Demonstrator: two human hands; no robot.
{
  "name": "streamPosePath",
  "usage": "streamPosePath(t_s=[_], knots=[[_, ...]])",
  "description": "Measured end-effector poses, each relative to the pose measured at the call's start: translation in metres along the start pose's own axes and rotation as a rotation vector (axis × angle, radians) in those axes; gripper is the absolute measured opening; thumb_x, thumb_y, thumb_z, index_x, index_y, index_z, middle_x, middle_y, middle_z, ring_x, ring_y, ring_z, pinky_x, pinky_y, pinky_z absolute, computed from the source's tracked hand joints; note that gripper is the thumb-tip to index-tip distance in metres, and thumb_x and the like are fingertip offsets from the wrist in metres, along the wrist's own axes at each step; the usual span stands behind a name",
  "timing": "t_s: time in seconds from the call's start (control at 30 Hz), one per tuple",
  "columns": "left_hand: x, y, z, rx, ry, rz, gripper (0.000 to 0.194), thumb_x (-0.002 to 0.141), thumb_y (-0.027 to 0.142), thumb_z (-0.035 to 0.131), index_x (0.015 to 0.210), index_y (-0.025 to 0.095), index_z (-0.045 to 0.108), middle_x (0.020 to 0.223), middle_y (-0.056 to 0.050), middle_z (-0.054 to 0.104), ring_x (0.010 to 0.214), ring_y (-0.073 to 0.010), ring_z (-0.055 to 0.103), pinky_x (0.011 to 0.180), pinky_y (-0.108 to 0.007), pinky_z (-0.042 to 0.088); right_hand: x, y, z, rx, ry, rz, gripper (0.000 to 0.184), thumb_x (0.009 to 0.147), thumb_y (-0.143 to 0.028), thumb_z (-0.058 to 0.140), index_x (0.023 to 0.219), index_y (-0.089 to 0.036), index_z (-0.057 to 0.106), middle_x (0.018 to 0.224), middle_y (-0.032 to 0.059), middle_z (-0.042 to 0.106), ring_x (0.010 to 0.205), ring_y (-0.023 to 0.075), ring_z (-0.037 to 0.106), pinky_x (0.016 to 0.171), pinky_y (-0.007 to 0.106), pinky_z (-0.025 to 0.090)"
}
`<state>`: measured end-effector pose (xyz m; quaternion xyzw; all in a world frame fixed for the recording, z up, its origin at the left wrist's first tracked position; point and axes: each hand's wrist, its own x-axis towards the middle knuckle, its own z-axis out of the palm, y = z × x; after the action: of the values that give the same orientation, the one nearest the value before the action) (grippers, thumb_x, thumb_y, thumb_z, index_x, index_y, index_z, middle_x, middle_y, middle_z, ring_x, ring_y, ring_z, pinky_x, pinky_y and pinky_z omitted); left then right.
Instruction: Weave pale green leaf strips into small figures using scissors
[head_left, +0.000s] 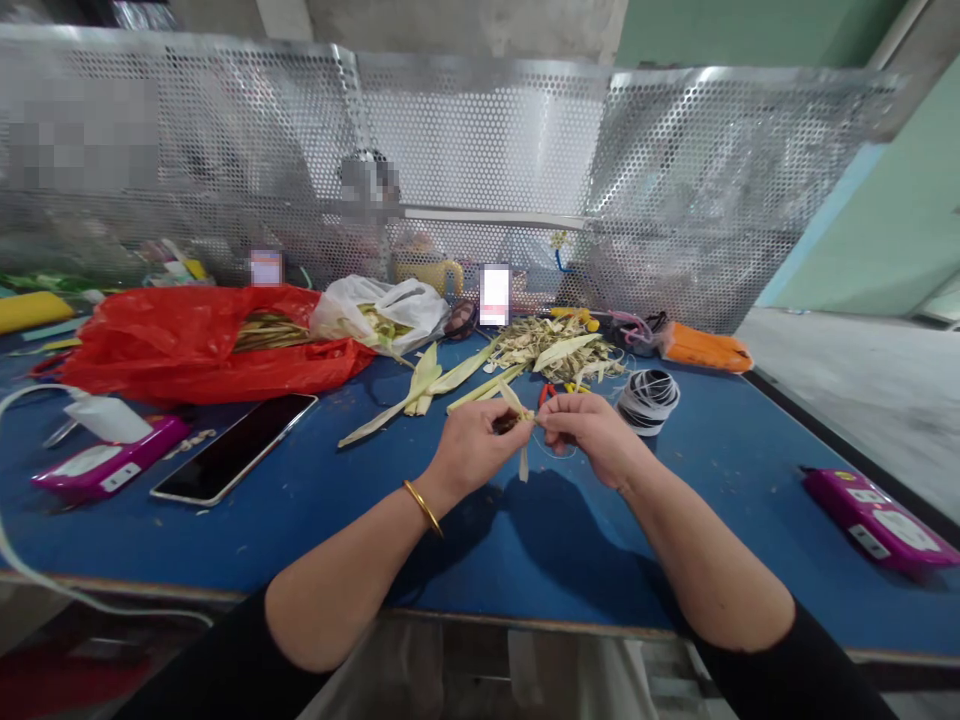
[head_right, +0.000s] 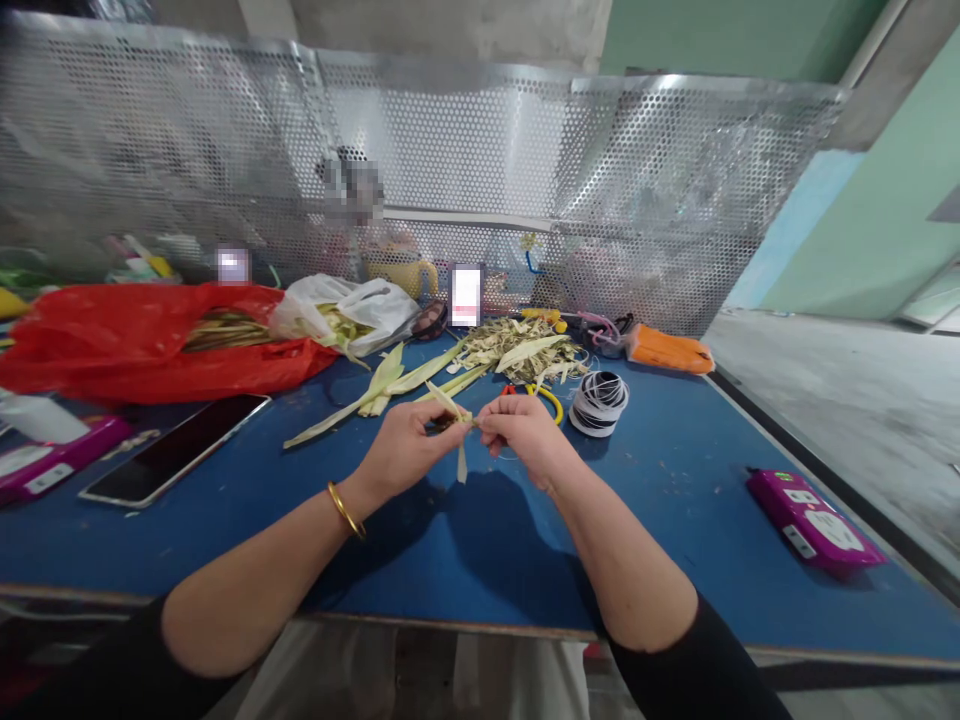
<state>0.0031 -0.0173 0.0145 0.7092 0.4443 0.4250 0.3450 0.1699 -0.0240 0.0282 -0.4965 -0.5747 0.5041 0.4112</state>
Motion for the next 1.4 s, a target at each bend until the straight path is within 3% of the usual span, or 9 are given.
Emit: streamPosePath(t_s=[0.13,0.23,0.37,0.63,0.83,0.97,1.07,1.3,1.4], knots=[[0.004,-0.002,0.000,-0.259,0.007,-0.188,0.020,0.068,0.034,0.063,0.058,0.016,0.063,0.057,0.000,0.057,0.059,-0.0123,0.048,0.059,-0.025,0.036,-0.005,-0.002,0.004,-0.538,0.129,-0.433,0.009,0.083,-0.024,0.052,0.079,-0.019,0.058,0.067,0.0015,0.061,0.060,0.0150,0.055,0.059,0.027,0.041],[0.007,-0.004,0.000,-0.503,-0.004,-0.326,0.021,0.063,0.032,0.066,0.053,0.016,0.057,0.054,0.001,0.052,0.056,-0.0106,0.045,0.058,-0.025,0.036,-0.008,-0.004,0.003,-1.008,0.117,-0.763,0.018,0.092,-0.019,0.045,0.094,-0.019,0.063,0.082,0.0068,0.065,0.073,0.0187,0.056,0.070,0.031,0.040],[0.007,-0.002,-0.002,-0.718,-0.052,-0.471,0.021,0.059,0.029,0.073,0.057,0.015,0.057,0.057,0.002,0.052,0.057,-0.0094,0.043,0.058,-0.025,0.036,-0.006,-0.004,-0.003,-1.186,0.102,-0.909,0.021,0.096,-0.022,0.045,0.096,-0.018,0.065,0.083,0.0084,0.065,0.074,0.0201,0.056,0.072,0.031,0.039],[0.005,-0.001,-0.003,-0.636,-0.115,-0.377,0.020,0.065,0.030,0.071,0.058,0.015,0.061,0.057,0.002,0.052,0.058,-0.0098,0.045,0.061,-0.025,0.037,-0.006,-0.008,-0.006,-0.954,0.092,-0.772,0.021,0.094,-0.022,0.044,0.084,-0.019,0.062,0.082,0.0064,0.063,0.077,0.0183,0.056,0.069,0.029,0.040],[0.006,-0.002,-0.003,-0.365,-0.132,-0.119,0.020,0.070,0.036,0.069,0.077,0.017,0.071,0.072,-0.002,0.066,0.070,-0.0152,0.056,0.070,-0.026,0.043,-0.002,-0.004,-0.001,-0.145,0.065,-0.075,0.020,0.072,-0.034,0.061,0.061,-0.019,0.053,0.050,-0.0045,0.045,0.046,0.0106,0.041,0.048,0.025,0.032],[0.005,-0.001,-0.004,-0.044,-0.076,0.059,0.019,0.076,0.034,0.062,0.077,0.019,0.073,0.072,-0.002,0.068,0.071,-0.0164,0.058,0.068,-0.025,0.041,0.000,-0.003,0.001,0.200,-0.012,0.114,0.021,0.058,-0.032,0.068,0.054,-0.018,0.054,0.046,-0.0056,0.045,0.040,0.0074,0.037,0.046,0.024,0.031],[0.004,0.000,-0.003,0.024,-0.021,0.022,0.017,0.073,0.032,0.062,0.070,0.017,0.071,0.065,-0.001,0.064,0.066,-0.0155,0.055,0.064,-0.025,0.038,0.000,-0.002,0.002,0.114,-0.003,0.053,0.021,0.063,-0.033,0.066,0.056,-0.018,0.054,0.046,-0.0054,0.045,0.041,0.0081,0.039,0.046,0.024,0.032],[0.007,-0.008,0.002,-0.488,-0.031,-0.319,0.018,0.065,0.031,0.065,0.056,0.016,0.060,0.056,0.001,0.052,0.058,-0.0114,0.045,0.060,-0.025,0.036,-0.004,0.000,0.002,-0.695,0.160,-0.560,0.012,0.087,-0.022,0.050,0.091,-0.020,0.061,0.086,0.0048,0.063,0.077,0.0183,0.060,0.067,0.028,0.043],[0.007,-0.010,0.002,-0.584,-0.079,-0.387,0.020,0.063,0.031,0.065,0.054,0.016,0.056,0.056,0.002,0.050,0.057,-0.0108,0.043,0.058,-0.026,0.034,-0.006,-0.002,0.001,-0.839,0.128,-0.659,0.016,0.091,-0.021,0.046,0.092,-0.020,0.062,0.092,0.0071,0.062,0.086,0.0194,0.059,0.074,0.029,0.043]])
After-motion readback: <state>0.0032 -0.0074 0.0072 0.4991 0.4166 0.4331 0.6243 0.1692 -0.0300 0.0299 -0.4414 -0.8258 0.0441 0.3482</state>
